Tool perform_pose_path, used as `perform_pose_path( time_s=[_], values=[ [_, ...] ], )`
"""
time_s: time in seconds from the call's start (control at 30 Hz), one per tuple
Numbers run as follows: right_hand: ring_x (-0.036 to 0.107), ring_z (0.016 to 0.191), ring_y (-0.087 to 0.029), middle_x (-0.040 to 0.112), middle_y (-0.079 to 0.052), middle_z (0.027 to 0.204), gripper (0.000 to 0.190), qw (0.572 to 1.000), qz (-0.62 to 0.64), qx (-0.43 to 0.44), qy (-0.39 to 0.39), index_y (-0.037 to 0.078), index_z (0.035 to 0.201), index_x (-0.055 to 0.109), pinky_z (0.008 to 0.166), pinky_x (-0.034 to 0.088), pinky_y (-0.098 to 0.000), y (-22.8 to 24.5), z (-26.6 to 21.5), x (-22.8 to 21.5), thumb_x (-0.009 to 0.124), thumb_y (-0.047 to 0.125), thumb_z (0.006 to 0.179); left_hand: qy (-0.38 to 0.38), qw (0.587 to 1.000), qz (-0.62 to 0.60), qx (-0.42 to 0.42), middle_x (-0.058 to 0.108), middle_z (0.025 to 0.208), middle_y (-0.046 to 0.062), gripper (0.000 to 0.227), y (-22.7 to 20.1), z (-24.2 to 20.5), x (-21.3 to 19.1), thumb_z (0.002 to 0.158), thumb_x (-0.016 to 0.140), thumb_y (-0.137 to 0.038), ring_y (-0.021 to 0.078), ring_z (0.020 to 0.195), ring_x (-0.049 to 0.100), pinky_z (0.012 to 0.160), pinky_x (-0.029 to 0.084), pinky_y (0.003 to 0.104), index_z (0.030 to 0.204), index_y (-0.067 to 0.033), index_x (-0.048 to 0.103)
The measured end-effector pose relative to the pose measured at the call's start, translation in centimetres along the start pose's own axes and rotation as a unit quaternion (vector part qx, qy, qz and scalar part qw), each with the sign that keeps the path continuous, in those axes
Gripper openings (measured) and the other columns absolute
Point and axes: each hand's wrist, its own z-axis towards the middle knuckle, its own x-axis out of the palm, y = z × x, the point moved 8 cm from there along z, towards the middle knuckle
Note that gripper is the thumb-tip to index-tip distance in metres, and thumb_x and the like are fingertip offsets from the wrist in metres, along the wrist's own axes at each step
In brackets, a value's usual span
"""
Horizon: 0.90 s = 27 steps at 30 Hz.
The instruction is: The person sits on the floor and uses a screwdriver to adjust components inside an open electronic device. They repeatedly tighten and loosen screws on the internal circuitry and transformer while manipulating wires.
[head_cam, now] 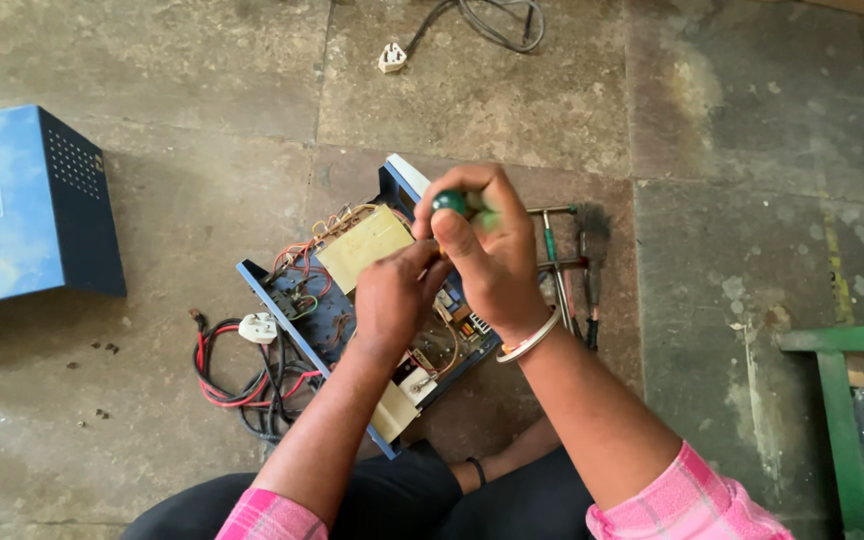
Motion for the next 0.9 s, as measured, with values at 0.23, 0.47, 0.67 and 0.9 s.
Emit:
perform_pose_path(
  time_s=[0.23, 0.47, 0.67, 0.9],
  values=[
    [0.06, 0.083, -0.014, 0.063, -0.005, 0.089, 0.056, 0.995, 0.081, 0.031, -0.04, 0.002, 0.116, 0.062, 0.087, 0.052, -0.0301, -2.0, -0.2, -1.3, 0.042, 0.054, 0.117, 0.008, 0.996, -0.069, 0.06, 0.072, 0.096, 0.013, 0.028, -1.0, -0.2, 0.1, 0.103, 0.061, -0.025, 0.0366, 0.086, 0.07, 0.069, 0.053, 0.049, 0.125, -0.0074, 0.062],
    [0.056, 0.09, -0.016, 0.057, -0.009, 0.097, 0.051, 0.999, -0.026, -0.001, -0.028, 0.001, 0.116, 0.047, 0.087, 0.05, -0.0322, 0.1, 0.0, -0.5, 0.049, 0.051, 0.107, 0.032, 0.997, -0.03, -0.067, 0.074, 0.086, 0.011, 0.025, 0.4, -0.1, 0.2, 0.092, 0.069, -0.037, 0.034, 0.079, 0.072, 0.068, 0.054, 0.048, 0.103, -0.0146, 0.069],
    [0.062, 0.094, -0.014, 0.063, -0.007, 0.098, 0.054, 0.998, 0.036, 0.054, 0.002, 0.003, 0.116, 0.061, 0.092, 0.051, -0.0291, -1.3, -0.3, -0.7, 0.04, 0.053, 0.117, 0.025, 0.991, -0.091, 0.097, 0.07, 0.087, 0.015, 0.019, -1.3, 0.1, -0.1, 0.101, 0.059, -0.023, 0.0395, 0.081, 0.068, 0.066, 0.05, 0.051, 0.111, -0.0065, 0.06],
    [0.06, 0.09, -0.014, 0.06, -0.008, 0.097, 0.053, 0.999, 0.022, 0.042, 0.005, 0.004, 0.113, 0.051, 0.084, 0.053, -0.0301, -0.8, 0.0, -0.5, 0.049, 0.055, 0.103, 0.043, 0.999, 0.018, -0.028, 0.071, 0.079, 0.014, 0.028, -0.2, 0.3, 0.3, 0.093, 0.068, -0.035, 0.0377, 0.075, 0.069, 0.064, 0.052, 0.051, 0.098, -0.0078, 0.064]
  ],
)
